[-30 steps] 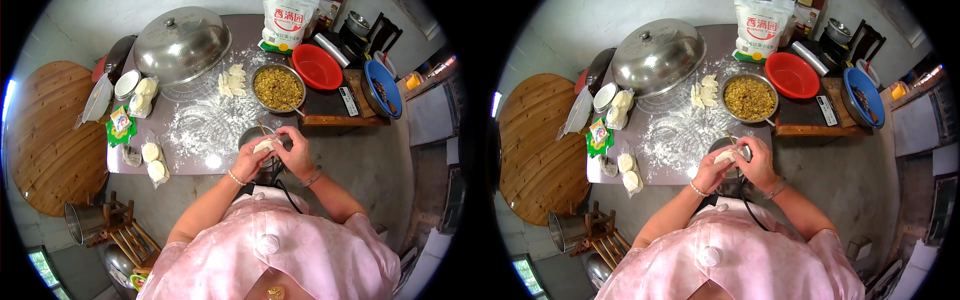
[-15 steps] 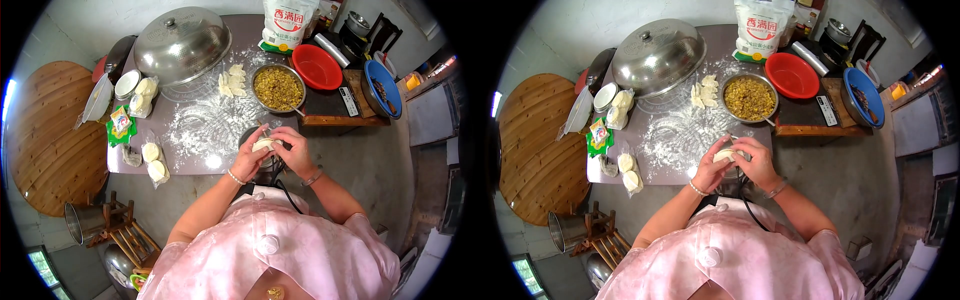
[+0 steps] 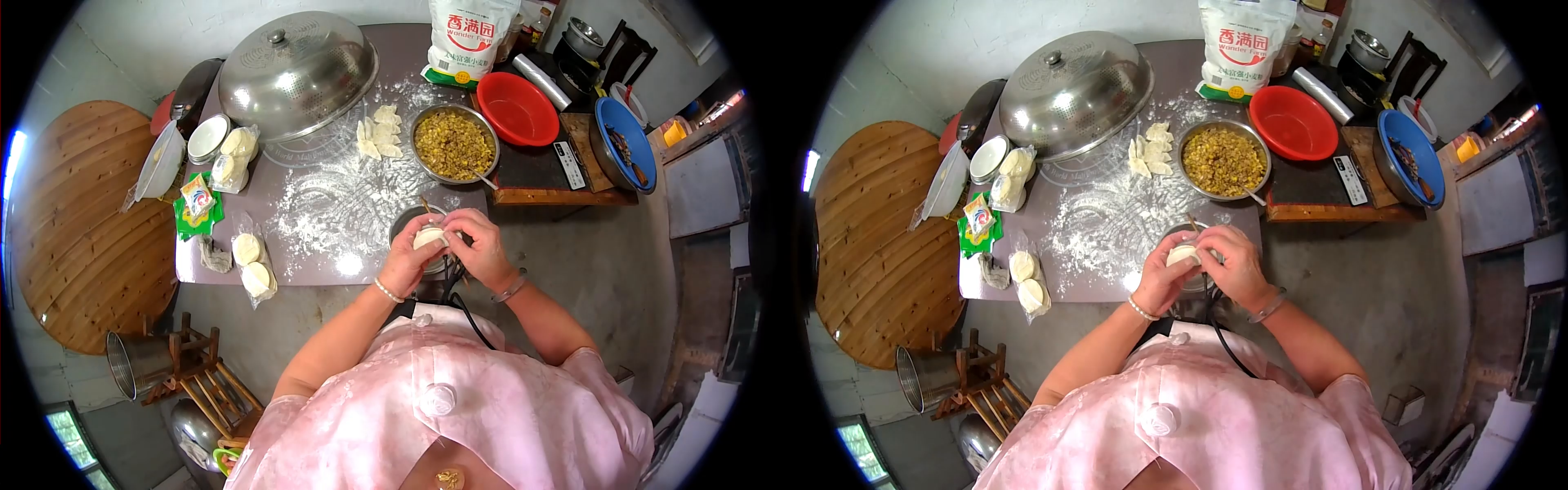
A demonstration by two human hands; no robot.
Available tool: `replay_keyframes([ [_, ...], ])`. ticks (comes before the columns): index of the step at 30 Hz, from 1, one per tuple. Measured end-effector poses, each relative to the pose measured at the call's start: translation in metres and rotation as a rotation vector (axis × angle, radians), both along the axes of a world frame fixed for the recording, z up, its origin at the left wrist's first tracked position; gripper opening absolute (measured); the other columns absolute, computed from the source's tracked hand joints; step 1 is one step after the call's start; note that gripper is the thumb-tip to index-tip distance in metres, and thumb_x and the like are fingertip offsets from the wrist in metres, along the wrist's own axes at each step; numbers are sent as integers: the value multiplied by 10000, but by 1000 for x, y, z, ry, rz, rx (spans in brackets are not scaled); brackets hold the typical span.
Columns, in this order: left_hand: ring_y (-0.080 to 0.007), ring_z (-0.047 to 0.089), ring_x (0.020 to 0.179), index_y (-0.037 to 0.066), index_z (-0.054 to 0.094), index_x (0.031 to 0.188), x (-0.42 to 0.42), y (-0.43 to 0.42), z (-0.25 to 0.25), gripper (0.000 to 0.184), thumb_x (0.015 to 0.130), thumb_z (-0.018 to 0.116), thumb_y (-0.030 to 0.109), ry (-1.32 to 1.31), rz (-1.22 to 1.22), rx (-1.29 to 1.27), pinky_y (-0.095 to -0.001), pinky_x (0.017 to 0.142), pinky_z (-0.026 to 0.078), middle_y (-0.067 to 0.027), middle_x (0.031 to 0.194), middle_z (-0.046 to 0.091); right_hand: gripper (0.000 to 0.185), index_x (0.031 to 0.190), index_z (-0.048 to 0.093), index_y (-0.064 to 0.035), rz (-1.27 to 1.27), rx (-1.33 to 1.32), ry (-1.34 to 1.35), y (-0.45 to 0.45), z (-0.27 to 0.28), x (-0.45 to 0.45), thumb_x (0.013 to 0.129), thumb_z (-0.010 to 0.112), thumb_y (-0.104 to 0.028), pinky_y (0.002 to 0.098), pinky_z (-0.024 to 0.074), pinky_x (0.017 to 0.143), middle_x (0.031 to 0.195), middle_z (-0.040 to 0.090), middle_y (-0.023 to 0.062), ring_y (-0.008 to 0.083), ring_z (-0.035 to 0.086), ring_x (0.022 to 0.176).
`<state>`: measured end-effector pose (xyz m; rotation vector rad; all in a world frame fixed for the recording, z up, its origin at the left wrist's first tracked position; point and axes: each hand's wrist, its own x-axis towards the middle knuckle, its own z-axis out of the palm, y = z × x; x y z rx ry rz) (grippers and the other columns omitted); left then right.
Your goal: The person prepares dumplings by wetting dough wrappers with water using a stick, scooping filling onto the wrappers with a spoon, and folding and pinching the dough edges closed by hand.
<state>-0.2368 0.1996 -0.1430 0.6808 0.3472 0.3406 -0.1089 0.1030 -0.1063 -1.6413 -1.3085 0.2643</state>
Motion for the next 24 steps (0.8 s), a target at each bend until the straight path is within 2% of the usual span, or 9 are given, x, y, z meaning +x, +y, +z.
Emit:
replay_keyframes([
  [3,-145,582,975,49,515,1117,2,-2,0,254,874,584,25,48,71,65,-310,861,521,-62,1073,577,55,775,596,-21,-28,66,-27,3,-1,0,745,641,-24,364,467,728,856,617,102,292,592,816],
  [9,-134,601,906,45,549,1000,5,-5,-1,120,884,574,25,88,137,167,-283,785,550,-50,993,602,77,806,594,-2,-31,13,-58,1,-1,2,744,639,11,344,469,771,901,621,108,271,597,863],
  [12,-147,592,943,32,546,999,4,-6,0,119,884,574,20,86,162,147,-278,799,547,-75,1020,606,143,848,624,-18,-39,52,-29,1,7,-2,717,678,-34,366,470,747,902,624,111,295,595,851],
  [18,-180,609,955,41,522,945,2,-3,13,50,902,530,17,74,205,59,-263,772,545,-120,1084,613,296,962,644,-6,-52,47,104,-5,12,-1,688,737,-69,366,471,838,994,627,147,299,606,933],
  [24,-210,620,956,41,521,974,3,-3,12,73,904,542,50,34,212,46,-297,776,548,-134,1066,612,253,949,640,16,13,12,217,-8,0,4,705,702,3,313,463,850,1005,630,121,226,605,948],
])
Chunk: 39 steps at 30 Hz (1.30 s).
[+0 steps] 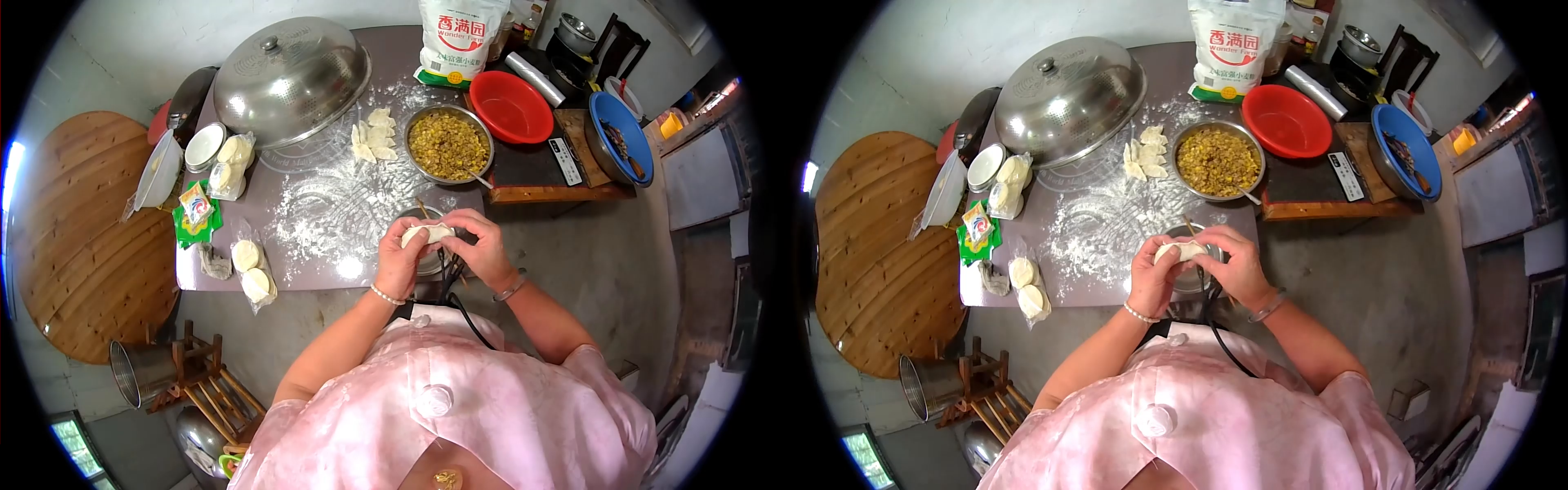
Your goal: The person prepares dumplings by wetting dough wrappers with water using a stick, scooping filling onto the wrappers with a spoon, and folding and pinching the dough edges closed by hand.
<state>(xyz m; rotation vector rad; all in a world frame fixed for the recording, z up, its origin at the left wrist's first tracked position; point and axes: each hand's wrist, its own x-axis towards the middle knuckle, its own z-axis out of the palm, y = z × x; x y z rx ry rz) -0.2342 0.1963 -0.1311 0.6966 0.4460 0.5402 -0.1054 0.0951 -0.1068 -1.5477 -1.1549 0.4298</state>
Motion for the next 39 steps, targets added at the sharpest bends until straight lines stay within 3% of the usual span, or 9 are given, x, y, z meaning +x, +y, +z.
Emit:
replay_keyframes([
  [3,-211,622,950,40,519,970,0,0,-2,71,904,543,51,0,3,11,-303,780,554,-135,1065,609,173,883,645,12,-32,12,52,2,1,-2,717,694,14,306,467,826,961,645,110,214,617,923],
  [9,-193,618,947,24,523,1126,1,-3,4,285,853,595,-16,18,17,81,-294,790,554,-128,1066,609,120,824,633,16,-39,3,130,2,-1,-1,719,692,20,297,468,810,933,649,97,190,616,891],
  [12,-177,621,917,10,563,1111,2,-4,1,293,827,624,-33,73,13,109,-287,783,552,-115,1042,621,115,822,637,15,-22,-26,120,1,-3,1,721,692,20,295,468,803,933,649,96,181,614,885],
  [18,-153,628,845,5,631,918,1,-3,2,94,827,635,-19,130,-11,89,-267,737,557,-83,959,641,108,827,643,12,-76,-30,192,3,-1,-3,728,685,20,290,469,794,920,647,87,179,615,868],
  [24,-151,626,843,15,623,913,2,-4,0,82,834,628,-5,142,-13,131,-255,689,562,-80,954,639,137,869,638,3,-18,1,25,5,-3,-2,740,682,6,291,468,789,912,635,87,190,613,876],
  [30,-157,628,823,15,594,950,2,-1,1,107,845,616,13,193,32,83,-253,672,563,-96,956,633,147,880,627,15,-76,-33,150,4,6,-6,741,674,4,301,466,783,903,626,102,204,609,866],
  [33,-158,627,815,12,588,958,3,-1,1,113,847,610,6,173,47,78,-248,663,560,-94,955,633,128,861,629,24,-41,-41,66,0,-4,0,742,674,4,289,462,757,869,627,84,174,601,828],
  [39,-140,625,810,5,606,975,4,-4,7,139,838,628,12,189,53,106,-241,653,556,-83,944,634,75,791,626,35,-85,-80,176,1,-3,0,744,676,4,255,441,696,790,622,63,132,578,751],
])
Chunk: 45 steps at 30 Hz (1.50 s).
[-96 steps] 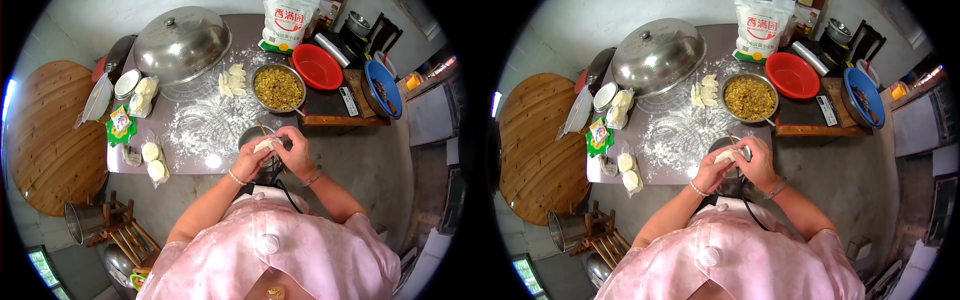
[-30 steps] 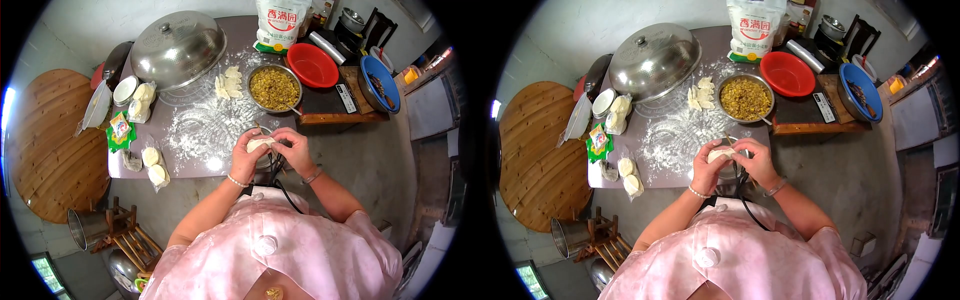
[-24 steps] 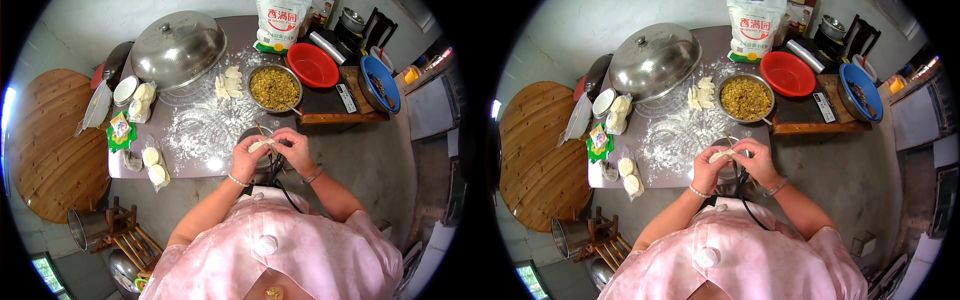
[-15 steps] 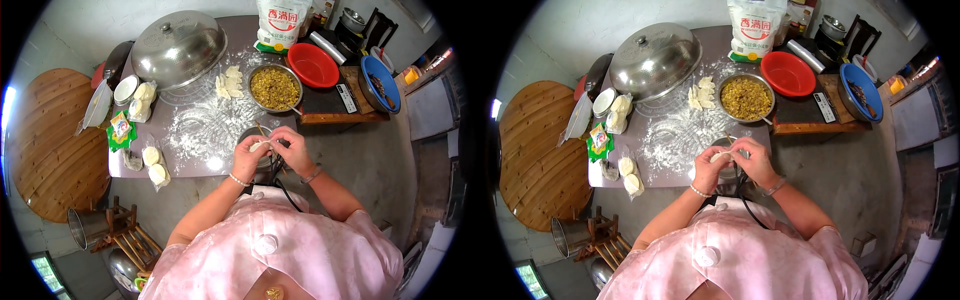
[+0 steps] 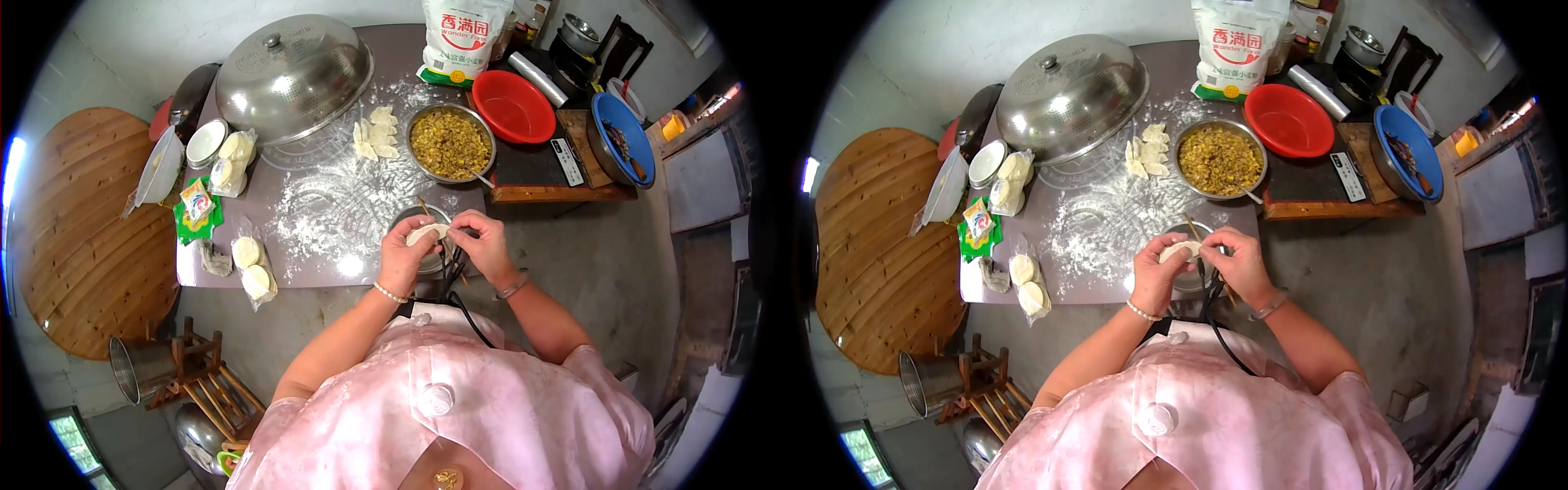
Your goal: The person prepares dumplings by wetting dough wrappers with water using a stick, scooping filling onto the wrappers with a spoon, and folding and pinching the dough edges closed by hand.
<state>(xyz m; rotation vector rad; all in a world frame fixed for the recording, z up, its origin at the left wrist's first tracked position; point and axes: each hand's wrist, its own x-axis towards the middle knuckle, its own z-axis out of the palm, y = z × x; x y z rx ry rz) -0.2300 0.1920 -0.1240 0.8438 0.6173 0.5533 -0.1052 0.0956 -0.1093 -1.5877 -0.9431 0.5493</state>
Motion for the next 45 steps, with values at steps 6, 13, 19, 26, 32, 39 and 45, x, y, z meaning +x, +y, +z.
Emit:
replay_keyframes([
  [6,-114,617,784,-3,626,951,-2,2,-5,123,833,642,26,76,-52,58,-234,649,551,-49,891,638,62,814,618,20,91,-14,-136,-2,13,-5,769,658,31,214,445,639,796,593,17,80,552,733],
  [13,-102,612,790,-2,618,949,-4,4,-3,126,832,642,37,77,-153,168,-230,679,540,-45,890,640,82,820,633,24,27,46,6,4,-1,-6,751,672,5,240,439,583,754,607,43,99,538,638],
  [19,-103,610,797,-3,582,969,-1,2,-2,137,835,614,3,28,-142,186,-230,701,538,-52,921,631,74,816,634,20,-13,45,-118,0,-2,-4,747,662,18,240,429,557,739,593,48,98,531,624],
  [26,-103,610,781,-7,576,948,-1,5,-4,113,839,603,0,88,-169,132,-230,695,539,-59,918,628,96,833,615,13,-31,40,6,-7,-7,-2,751,664,9,242,459,602,794,604,46,110,556,667],
  [32,-105,612,769,-5,581,938,0,7,-3,94,850,601,22,96,-183,211,-230,689,538,-64,898,634,75,849,594,19,26,74,79,-3,4,-3,781,627,30,242,475,722,887,579,52,108,566,804],
  [39,-105,611,782,-3,591,927,1,6,-4,89,849,611,35,91,-145,175,-230,674,538,-61,886,634,44,813,583,24,45,39,-57,-3,1,0,786,610,46,228,458,733,886,575,46,96,554,829],
  [45,-99,609,793,-11,602,929,0,7,0,90,853,608,38,164,-211,397,-234,663,539,-50,903,633,79,777,599,9,19,102,-134,0,13,-7,729,659,24,274,466,704,823,600,80,178,595,755],
])
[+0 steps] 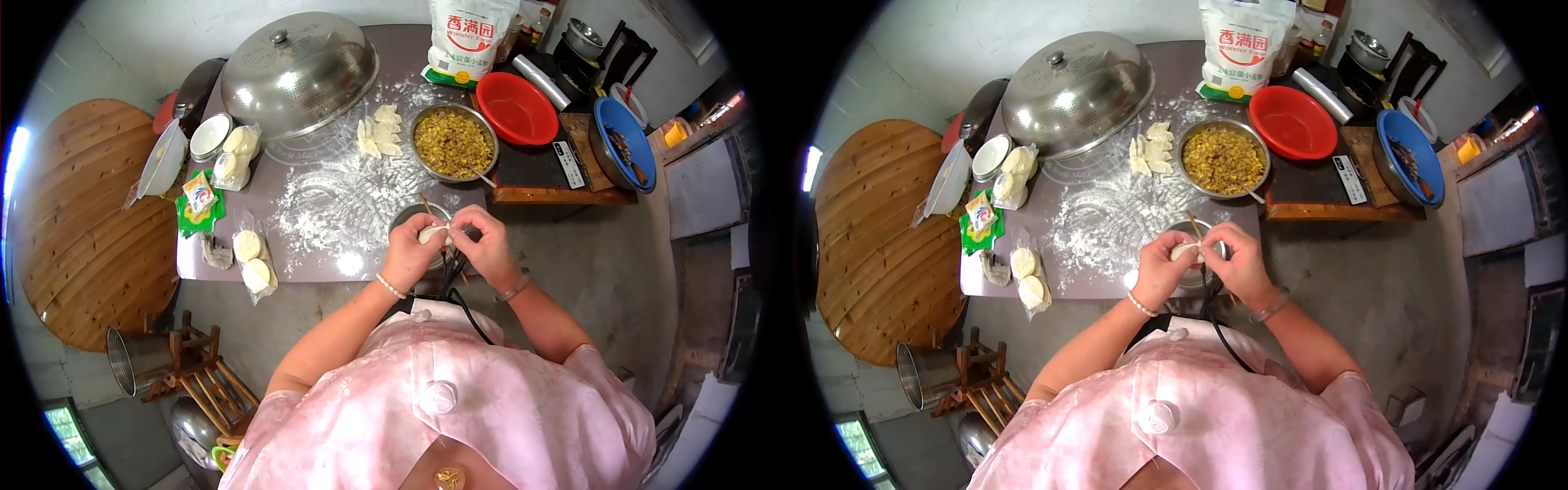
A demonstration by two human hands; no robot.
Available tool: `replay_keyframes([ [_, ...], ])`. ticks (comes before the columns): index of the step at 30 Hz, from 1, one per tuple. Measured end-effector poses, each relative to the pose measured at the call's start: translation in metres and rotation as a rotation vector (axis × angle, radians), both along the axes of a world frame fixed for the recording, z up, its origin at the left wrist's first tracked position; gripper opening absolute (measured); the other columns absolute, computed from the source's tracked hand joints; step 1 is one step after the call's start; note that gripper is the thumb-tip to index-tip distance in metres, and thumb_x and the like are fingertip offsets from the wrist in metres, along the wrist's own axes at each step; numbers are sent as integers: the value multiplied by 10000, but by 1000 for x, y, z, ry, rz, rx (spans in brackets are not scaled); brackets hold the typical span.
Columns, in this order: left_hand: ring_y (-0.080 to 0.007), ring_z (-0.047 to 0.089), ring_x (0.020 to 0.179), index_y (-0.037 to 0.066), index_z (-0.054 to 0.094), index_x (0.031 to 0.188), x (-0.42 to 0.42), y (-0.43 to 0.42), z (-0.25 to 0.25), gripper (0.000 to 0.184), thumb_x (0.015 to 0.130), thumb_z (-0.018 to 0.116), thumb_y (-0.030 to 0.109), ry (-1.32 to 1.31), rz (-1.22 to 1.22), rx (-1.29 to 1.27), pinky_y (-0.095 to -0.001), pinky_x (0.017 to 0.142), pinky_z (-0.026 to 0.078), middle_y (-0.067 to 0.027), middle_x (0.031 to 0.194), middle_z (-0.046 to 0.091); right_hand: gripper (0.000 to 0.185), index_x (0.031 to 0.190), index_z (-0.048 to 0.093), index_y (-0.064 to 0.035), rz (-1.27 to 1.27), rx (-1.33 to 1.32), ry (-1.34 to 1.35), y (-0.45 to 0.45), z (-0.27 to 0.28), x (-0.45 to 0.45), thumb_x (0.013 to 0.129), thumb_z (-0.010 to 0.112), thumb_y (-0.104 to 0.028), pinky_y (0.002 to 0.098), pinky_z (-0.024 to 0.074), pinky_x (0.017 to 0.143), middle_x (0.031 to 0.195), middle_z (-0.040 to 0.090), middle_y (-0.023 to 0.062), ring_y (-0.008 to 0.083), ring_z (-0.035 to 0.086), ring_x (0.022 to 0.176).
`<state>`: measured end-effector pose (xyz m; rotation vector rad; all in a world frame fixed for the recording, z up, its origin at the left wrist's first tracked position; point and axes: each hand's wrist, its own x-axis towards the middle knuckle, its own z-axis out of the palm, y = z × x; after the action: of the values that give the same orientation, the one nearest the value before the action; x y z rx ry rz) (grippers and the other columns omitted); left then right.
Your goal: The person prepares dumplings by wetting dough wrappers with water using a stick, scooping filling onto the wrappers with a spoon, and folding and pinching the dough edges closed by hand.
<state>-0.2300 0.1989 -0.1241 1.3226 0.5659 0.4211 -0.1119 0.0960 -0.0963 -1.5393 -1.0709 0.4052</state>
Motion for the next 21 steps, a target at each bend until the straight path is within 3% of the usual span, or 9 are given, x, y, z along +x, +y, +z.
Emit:
replay_keyframes([
  [3,-76,587,736,-12,603,924,1,0,-5,120,835,627,65,-70,16,8,-213,652,483,-34,824,631,84,795,607,5,-56,-4,170,2,-7,-1,730,658,21,277,468,700,825,602,88,196,602,757],
  [6,-73,583,748,-13,604,927,0,0,-2,124,828,630,57,-67,-13,-5,-212,661,481,-36,826,633,97,803,612,4,-16,7,-91,-1,-2,1,720,658,24,286,472,683,820,602,95,214,605,751],
  [15,-84,575,780,-1,598,943,3,-3,-4,153,802,643,35,-49,-33,-9,-223,698,474,-32,861,628,131,826,618,6,-72,2,-153,-7,-12,0,704,666,-1,303,476,682,828,605,99,239,604,760],
  [18,-100,578,805,5,570,1033,2,-1,-9,259,787,649,25,-96,13,33,-234,722,473,-40,885,626,149,855,631,7,-4,14,48,-9,0,-1,715,669,-21,303,471,735,874,614,104,231,607,812],
  [21,-103,577,902,2,474,1182,2,3,-5,415,793,601,-67,-107,-48,41,-235,730,522,-74,997,603,154,875,639,10,-8,21,24,-7,7,-2,729,667,-30,305,459,785,911,616,107,219,601,862],
])
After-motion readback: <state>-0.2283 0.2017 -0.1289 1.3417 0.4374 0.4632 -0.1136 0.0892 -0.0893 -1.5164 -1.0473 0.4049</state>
